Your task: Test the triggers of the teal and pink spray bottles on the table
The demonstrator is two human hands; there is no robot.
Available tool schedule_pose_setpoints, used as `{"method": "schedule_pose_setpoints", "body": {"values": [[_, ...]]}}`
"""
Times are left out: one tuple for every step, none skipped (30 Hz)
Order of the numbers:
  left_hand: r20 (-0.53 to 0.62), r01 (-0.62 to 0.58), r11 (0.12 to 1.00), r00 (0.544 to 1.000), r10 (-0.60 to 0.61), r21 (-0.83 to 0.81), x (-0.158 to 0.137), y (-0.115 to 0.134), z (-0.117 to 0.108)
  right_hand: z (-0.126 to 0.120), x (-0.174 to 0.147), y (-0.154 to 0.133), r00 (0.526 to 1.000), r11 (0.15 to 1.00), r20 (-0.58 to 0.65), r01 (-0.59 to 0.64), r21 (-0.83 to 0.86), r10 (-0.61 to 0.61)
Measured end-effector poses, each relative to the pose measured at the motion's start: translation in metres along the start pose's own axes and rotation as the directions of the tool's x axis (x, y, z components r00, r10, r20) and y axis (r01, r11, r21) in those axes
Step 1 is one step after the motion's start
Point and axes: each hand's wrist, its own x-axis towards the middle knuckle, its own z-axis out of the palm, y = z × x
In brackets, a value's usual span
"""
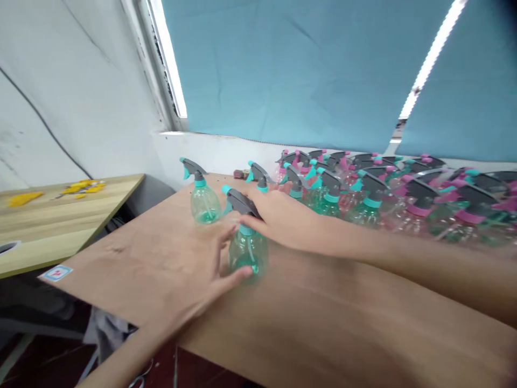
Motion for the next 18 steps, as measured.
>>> {"method": "schedule_pose_setpoints", "body": {"values": [[0.047,-0.021,1.0,0.999,0.021,0.007,-0.003,0.009,0.007,-0.004,-0.014,0.002,1.0,1.0,0.012,0.003,0.003,-0.003],[0.109,-0.041,0.997,0.993,0.034,0.061,-0.005,0.018,0.014,-0.009,-0.029,0.004,1.0,1.0,0.023,-0.006,0.015,0.006],[0.134,-0.06,0.994,0.99,0.048,0.09,-0.005,0.026,0.021,-0.013,-0.043,0.007,0.999,0.999,0.003,-0.033,0.027,0.033],[0.159,-0.08,0.995,0.985,0.069,0.066,-0.005,0.035,0.028,-0.018,-0.056,0.011,0.998,0.997,0.008,-0.065,0.036,0.064],[0.211,-0.084,0.996,0.974,0.081,0.003,-0.004,0.043,0.035,-0.022,-0.07,0.016,0.996,0.995,-0.009,-0.089,0.043,0.09],[0.239,-0.073,0.996,0.968,0.083,-0.049,-0.003,0.051,0.042,-0.027,-0.083,0.021,0.994,0.992,-0.013,-0.111,0.065,0.112],[0.28,-0.061,0.994,0.956,0.086,-0.096,-0.001,0.058,0.049,-0.032,-0.096,0.027,0.991,0.986,0.002,-0.133,0.105,0.134],[0.31,-0.049,0.988,0.946,0.093,-0.144,0.001,0.065,0.057,-0.036,-0.108,0.033,0.989,0.976,0.012,-0.144,0.162,0.144],[0.342,-0.039,0.981,0.934,0.104,-0.19,0.003,0.072,0.065,-0.04,-0.12,0.04,0.987,0.961,0.029,-0.157,0.226,0.155],[0.373,-0.034,0.972,0.92,0.121,-0.234,0.005,0.078,0.073,-0.042,-0.132,0.047,0.985,0.941,0.04,-0.169,0.294,0.165],[0.396,-0.035,0.959,0.906,0.149,-0.28,0.006,0.084,0.081,-0.044,-0.143,0.054,0.984,0.918,0.044,-0.176,0.356,0.172],[0.414,-0.038,0.945,0.893,0.178,-0.324,0.008,0.089,0.09,-0.044,-0.154,0.061,0.984,0.893,0.041,-0.177,0.415,0.175],[0.425,-0.041,0.93,0.881,0.206,-0.365,0.009,0.094,0.099,-0.042,-0.163,0.068,0.982,0.866,0.033,-0.177,0.467,0.183],[0.435,-0.038,0.916,0.872,0.226,-0.399,0.011,0.098,0.108,-0.04,-0.172,0.074,0.979,0.834,0.02,-0.182,0.52,0.201],[0.443,-0.032,0.907,0.865,0.235,-0.419,0.012,0.102,0.117,-0.037,-0.179,0.079,0.974,0.804,0.001,-0.189,0.563,0.228],[0.451,-0.033,0.903,0.858,0.245,-0.428,0.014,0.107,0.125,-0.033,-0.186,0.084,0.965,0.773,-0.024,-0.192,0.604,0.259],[0.457,-0.041,0.901,0.852,0.258,-0.432,0.016,0.111,0.133,-0.031,-0.19,0.088,0.955,0.743,-0.051,-0.193,0.641,0.292],[0.46,-0.06,0.897,0.842,0.281,-0.438,0.019,0.115,0.141,-0.029,-0.194,0.091,0.943,0.717,-0.077,-0.192,0.67,0.325]]}}
